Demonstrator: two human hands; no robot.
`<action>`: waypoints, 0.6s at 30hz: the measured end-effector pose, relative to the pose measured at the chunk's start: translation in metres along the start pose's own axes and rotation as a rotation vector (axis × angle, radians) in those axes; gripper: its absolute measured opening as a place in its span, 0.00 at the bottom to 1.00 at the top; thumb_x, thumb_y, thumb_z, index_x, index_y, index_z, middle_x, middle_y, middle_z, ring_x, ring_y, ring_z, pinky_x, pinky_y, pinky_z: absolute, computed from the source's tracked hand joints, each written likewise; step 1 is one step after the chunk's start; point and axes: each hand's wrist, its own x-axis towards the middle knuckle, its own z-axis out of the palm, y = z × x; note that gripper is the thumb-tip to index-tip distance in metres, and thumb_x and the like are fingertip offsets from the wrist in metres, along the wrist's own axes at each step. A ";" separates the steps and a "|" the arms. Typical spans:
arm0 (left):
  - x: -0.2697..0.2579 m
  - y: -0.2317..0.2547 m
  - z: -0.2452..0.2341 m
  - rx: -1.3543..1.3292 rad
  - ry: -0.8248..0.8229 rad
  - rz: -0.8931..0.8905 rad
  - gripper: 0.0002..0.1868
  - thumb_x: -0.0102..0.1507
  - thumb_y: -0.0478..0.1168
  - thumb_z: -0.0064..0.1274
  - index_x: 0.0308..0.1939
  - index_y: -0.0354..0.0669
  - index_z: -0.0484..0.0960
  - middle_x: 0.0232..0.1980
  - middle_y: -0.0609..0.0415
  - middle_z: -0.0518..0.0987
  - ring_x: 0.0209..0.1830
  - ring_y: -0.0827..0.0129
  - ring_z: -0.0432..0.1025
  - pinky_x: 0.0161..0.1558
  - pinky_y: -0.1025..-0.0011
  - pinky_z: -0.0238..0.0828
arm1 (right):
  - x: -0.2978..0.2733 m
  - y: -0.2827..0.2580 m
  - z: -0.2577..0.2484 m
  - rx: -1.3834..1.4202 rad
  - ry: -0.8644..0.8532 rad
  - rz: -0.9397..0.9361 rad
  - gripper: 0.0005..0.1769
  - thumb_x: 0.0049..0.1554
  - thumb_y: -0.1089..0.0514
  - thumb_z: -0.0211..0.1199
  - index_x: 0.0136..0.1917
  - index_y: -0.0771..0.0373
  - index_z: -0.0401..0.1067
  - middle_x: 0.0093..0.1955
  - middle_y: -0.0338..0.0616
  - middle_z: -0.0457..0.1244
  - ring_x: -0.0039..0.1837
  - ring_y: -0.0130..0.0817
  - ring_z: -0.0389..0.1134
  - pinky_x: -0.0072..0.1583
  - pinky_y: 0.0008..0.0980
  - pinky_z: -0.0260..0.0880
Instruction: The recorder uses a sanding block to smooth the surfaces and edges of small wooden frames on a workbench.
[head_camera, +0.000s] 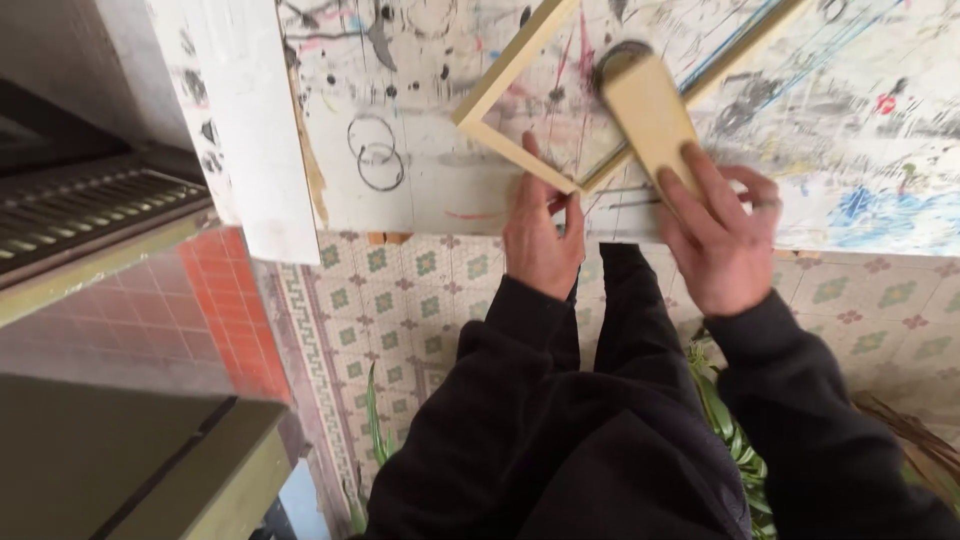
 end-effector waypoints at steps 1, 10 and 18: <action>-0.003 -0.003 0.000 -0.005 -0.005 -0.024 0.41 0.65 0.27 0.54 0.79 0.34 0.53 0.59 0.41 0.75 0.46 0.62 0.79 0.48 0.69 0.81 | 0.001 -0.007 0.005 -0.024 0.016 -0.019 0.27 0.60 0.60 0.72 0.72 0.57 0.75 0.80 0.48 0.61 0.72 0.40 0.65 0.67 0.44 0.59; -0.003 -0.009 0.002 -0.026 -0.024 -0.029 0.43 0.65 0.26 0.54 0.81 0.34 0.50 0.56 0.43 0.77 0.47 0.63 0.79 0.49 0.69 0.83 | 0.002 -0.018 0.001 -0.058 0.002 -0.013 0.25 0.58 0.59 0.73 0.69 0.59 0.77 0.79 0.49 0.62 0.70 0.41 0.65 0.66 0.45 0.61; 0.002 0.001 -0.002 -0.020 -0.028 -0.061 0.44 0.64 0.27 0.54 0.81 0.35 0.50 0.51 0.45 0.78 0.44 0.63 0.79 0.47 0.68 0.81 | -0.002 -0.002 0.010 0.001 0.084 0.014 0.22 0.64 0.56 0.74 0.70 0.56 0.76 0.79 0.45 0.61 0.66 0.34 0.66 0.70 0.46 0.61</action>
